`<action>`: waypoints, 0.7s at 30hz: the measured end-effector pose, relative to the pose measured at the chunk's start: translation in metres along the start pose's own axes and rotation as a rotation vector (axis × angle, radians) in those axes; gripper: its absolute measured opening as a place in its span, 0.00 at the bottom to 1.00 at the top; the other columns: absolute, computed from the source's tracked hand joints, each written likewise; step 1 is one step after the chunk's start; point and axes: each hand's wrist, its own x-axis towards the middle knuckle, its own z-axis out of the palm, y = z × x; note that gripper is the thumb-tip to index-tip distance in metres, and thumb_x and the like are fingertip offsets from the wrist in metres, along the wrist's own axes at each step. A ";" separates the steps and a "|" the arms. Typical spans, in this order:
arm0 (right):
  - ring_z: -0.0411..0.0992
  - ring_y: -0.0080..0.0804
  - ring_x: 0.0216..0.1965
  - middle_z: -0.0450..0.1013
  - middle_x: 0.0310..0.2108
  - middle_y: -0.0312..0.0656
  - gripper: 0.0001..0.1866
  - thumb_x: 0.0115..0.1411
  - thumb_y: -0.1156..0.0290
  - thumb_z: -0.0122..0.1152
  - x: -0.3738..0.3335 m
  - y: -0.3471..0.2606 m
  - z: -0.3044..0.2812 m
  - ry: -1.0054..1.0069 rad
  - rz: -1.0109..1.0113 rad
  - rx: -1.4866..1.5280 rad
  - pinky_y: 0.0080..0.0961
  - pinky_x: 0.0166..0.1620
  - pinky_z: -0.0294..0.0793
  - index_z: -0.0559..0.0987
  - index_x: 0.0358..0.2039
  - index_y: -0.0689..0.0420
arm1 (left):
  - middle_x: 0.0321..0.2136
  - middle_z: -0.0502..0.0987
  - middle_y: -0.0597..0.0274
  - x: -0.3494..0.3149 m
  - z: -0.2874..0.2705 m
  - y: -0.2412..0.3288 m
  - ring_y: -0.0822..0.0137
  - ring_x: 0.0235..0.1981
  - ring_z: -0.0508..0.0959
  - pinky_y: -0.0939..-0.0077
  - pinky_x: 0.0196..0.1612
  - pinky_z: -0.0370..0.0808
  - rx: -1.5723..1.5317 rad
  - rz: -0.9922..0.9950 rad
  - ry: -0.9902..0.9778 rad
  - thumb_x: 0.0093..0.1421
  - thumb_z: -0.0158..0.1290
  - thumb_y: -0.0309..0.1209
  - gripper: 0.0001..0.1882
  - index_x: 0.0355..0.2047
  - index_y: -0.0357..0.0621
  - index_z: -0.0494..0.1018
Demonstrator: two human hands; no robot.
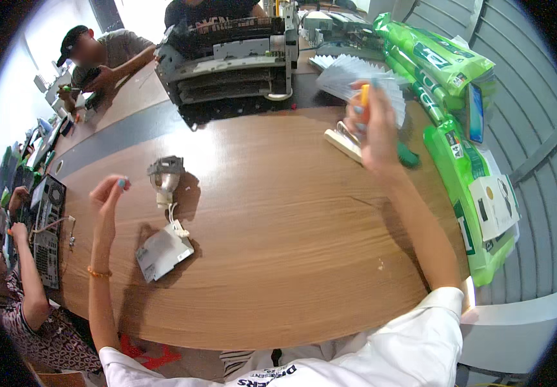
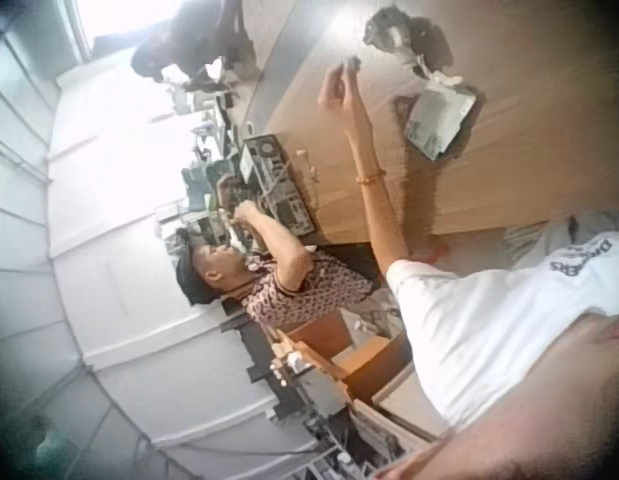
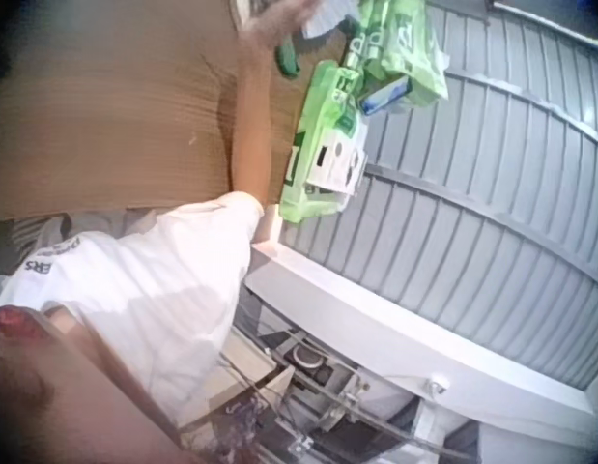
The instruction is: The person removes a wire clip and metal plate from a lamp housing, inserts a small bead into a folded paper fan using a screwdriver, and works on screws on the lamp housing with the screwdriver.
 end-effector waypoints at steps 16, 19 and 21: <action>0.47 0.12 0.12 0.50 0.13 0.26 0.16 0.63 0.56 0.44 0.017 -0.022 -0.029 0.008 -0.076 0.022 0.13 0.15 0.45 0.66 0.23 0.54 | 0.30 0.80 0.55 0.172 0.286 0.016 0.68 0.23 0.79 0.76 0.30 0.75 0.411 0.142 -0.174 0.46 0.63 0.35 0.14 0.33 0.44 0.80; 0.46 0.13 0.11 0.49 0.13 0.27 0.15 0.61 0.58 0.46 0.022 -0.037 -0.027 0.041 -0.118 0.025 0.14 0.14 0.44 0.67 0.25 0.55 | 0.30 0.80 0.55 0.168 0.287 0.019 0.68 0.24 0.79 0.78 0.29 0.74 0.247 0.081 -0.078 0.46 0.62 0.32 0.11 0.32 0.45 0.81; 0.46 0.13 0.11 0.50 0.13 0.27 0.15 0.61 0.57 0.46 0.025 -0.045 -0.025 0.027 -0.138 0.063 0.14 0.15 0.44 0.67 0.25 0.55 | 0.24 0.80 0.57 0.157 0.276 0.029 0.69 0.21 0.77 0.77 0.27 0.72 0.279 0.228 -0.078 0.47 0.60 0.30 0.08 0.30 0.46 0.80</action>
